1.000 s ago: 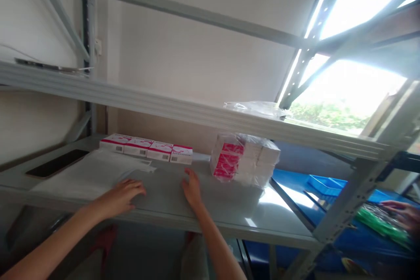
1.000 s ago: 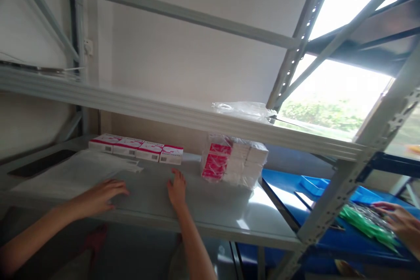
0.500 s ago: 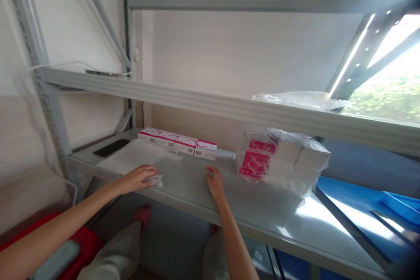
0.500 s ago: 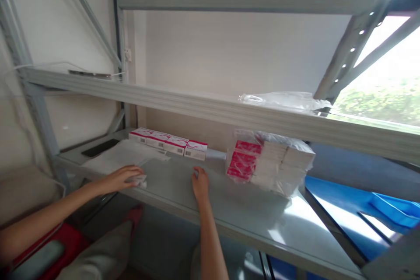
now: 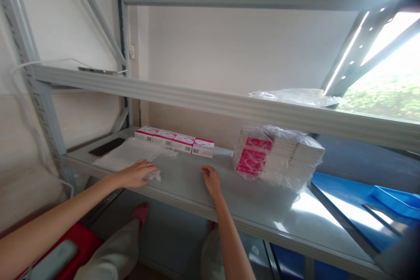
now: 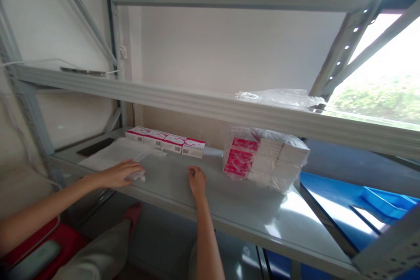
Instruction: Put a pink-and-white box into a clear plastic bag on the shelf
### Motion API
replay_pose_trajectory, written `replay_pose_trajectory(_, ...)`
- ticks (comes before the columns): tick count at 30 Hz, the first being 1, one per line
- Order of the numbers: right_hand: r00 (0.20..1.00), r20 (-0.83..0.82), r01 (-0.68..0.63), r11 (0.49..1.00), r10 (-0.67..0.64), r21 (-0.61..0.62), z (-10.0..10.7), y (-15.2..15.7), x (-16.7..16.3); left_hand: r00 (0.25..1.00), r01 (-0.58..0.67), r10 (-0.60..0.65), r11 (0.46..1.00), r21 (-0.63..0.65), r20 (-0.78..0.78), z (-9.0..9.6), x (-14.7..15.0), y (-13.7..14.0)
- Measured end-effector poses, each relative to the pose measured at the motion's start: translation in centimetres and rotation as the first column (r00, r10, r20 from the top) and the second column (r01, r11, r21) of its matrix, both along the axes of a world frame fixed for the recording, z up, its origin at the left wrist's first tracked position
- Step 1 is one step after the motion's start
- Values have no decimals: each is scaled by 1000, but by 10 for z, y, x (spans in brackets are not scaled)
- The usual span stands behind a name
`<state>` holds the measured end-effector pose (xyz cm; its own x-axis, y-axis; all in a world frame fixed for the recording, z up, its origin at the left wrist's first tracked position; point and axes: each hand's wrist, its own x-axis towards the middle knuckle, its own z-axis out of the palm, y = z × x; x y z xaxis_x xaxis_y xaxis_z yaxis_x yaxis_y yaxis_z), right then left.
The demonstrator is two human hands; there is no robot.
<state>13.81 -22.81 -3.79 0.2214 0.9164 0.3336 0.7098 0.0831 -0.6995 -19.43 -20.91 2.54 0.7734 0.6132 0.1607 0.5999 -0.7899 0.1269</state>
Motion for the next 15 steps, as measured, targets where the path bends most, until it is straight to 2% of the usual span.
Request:
replay_pose_trajectory(3,1000,-2,-4,1000,4,-21,1,0,0,999,27,-31,994,-102,-37,10,2,-7)
replay_pose_trajectory(5,1000,-4,-4,1000,4,-26,1,0,0,998,68,-71,972,-223,-3,20,6,-9)
replay_pose_trajectory(7,1000,-11,-4,1000,3,-18,0,0,-1,989,135,-104,922,-363,105,30,11,-3)
replay_pose_trajectory(9,1000,-24,0,1000,0,2,0,0,-1,964,182,-75,887,-425,257,36,18,12)
replay_pose_trajectory(10,999,-33,1,1000,-1,15,-1,-1,-2,945,177,-37,894,-411,326,37,22,23)
replay_pose_trajectory(12,999,-52,4,999,-2,37,-1,-1,-2,906,96,44,947,-306,420,33,27,51)
replay_pose_trajectory(13,998,-59,4,999,-1,45,-1,-1,-2,900,33,72,972,-233,430,29,29,65)
replay_pose_trajectory(15,998,-67,2,998,2,56,-1,-2,-2,922,-77,121,988,-131,367,19,31,93)
